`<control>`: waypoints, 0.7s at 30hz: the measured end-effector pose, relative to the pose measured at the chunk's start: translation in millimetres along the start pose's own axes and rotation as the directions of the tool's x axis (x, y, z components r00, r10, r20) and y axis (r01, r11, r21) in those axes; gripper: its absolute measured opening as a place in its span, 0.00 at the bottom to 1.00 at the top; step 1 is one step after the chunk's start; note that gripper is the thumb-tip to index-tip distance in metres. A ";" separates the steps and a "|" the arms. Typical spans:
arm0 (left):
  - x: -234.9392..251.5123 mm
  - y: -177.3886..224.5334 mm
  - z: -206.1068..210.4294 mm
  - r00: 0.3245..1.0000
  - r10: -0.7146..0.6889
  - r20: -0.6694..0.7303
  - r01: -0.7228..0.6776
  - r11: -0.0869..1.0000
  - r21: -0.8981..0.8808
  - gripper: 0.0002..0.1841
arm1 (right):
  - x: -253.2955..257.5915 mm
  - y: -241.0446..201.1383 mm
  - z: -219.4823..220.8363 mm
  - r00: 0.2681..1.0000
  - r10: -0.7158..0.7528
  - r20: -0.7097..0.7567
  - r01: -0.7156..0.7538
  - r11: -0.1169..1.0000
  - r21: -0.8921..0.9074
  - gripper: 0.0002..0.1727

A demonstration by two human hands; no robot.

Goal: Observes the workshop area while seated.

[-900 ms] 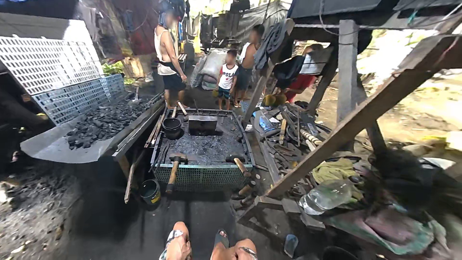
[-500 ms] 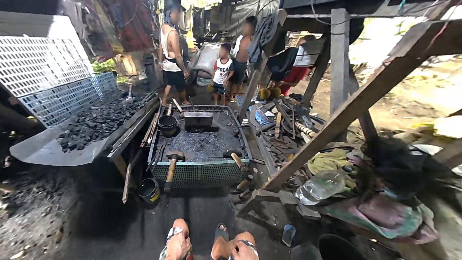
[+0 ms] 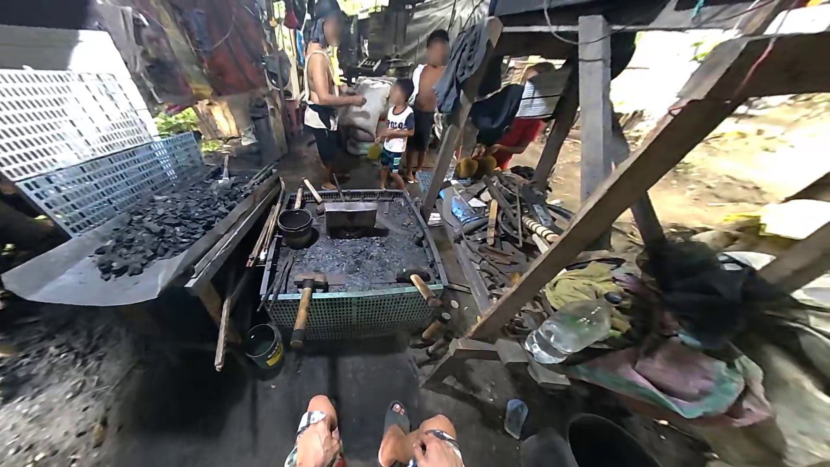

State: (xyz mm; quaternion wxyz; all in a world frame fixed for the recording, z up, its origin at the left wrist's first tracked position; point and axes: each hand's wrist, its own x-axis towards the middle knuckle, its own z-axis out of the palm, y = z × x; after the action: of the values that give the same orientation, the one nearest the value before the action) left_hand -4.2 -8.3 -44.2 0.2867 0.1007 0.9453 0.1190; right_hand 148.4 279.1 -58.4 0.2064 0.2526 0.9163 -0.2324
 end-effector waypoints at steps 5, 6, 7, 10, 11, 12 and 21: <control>-0.2 0.8 -0.7 1.000 -0.001 0.008 0.001 1.000 0.002 0.22 | 1.5 1.4 2.9 1.000 0.006 -0.013 -0.006 1.000 -0.008 0.28; 0.2 0.5 -0.3 1.000 -0.002 0.008 0.002 1.000 0.005 0.22 | 1.3 1.1 2.4 1.000 0.007 -0.013 -0.007 1.000 -0.006 0.28; 0.6 0.2 0.2 1.000 -0.001 0.005 0.001 1.000 0.004 0.22 | 1.1 0.9 2.1 1.000 0.008 -0.010 -0.008 1.000 -0.006 0.28; 2.0 -0.2 1.1 1.000 0.000 -0.002 0.000 1.000 0.006 0.22 | 1.9 1.8 3.2 1.000 0.005 -0.016 -0.006 1.000 -0.014 0.28; 2.3 -0.1 1.2 1.000 0.002 0.001 -0.002 1.000 0.008 0.22 | 2.3 2.2 3.7 1.000 0.006 -0.016 -0.006 1.000 -0.015 0.28; 2.3 0.1 1.3 1.000 0.004 0.003 -0.004 1.000 0.009 0.22 | 2.7 2.5 4.2 1.000 0.007 -0.015 -0.007 1.000 -0.011 0.28; 1.6 0.2 1.5 1.000 0.005 -0.008 -0.005 1.000 0.019 0.22 | 2.2 0.7 2.0 1.000 0.012 -0.006 -0.012 1.000 -0.015 0.28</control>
State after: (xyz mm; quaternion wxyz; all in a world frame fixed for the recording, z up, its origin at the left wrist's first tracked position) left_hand -4.6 -7.5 -46.1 0.2815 0.1052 0.9472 0.1113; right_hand 147.6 279.4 -61.4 0.2070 0.2572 0.9171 -0.2236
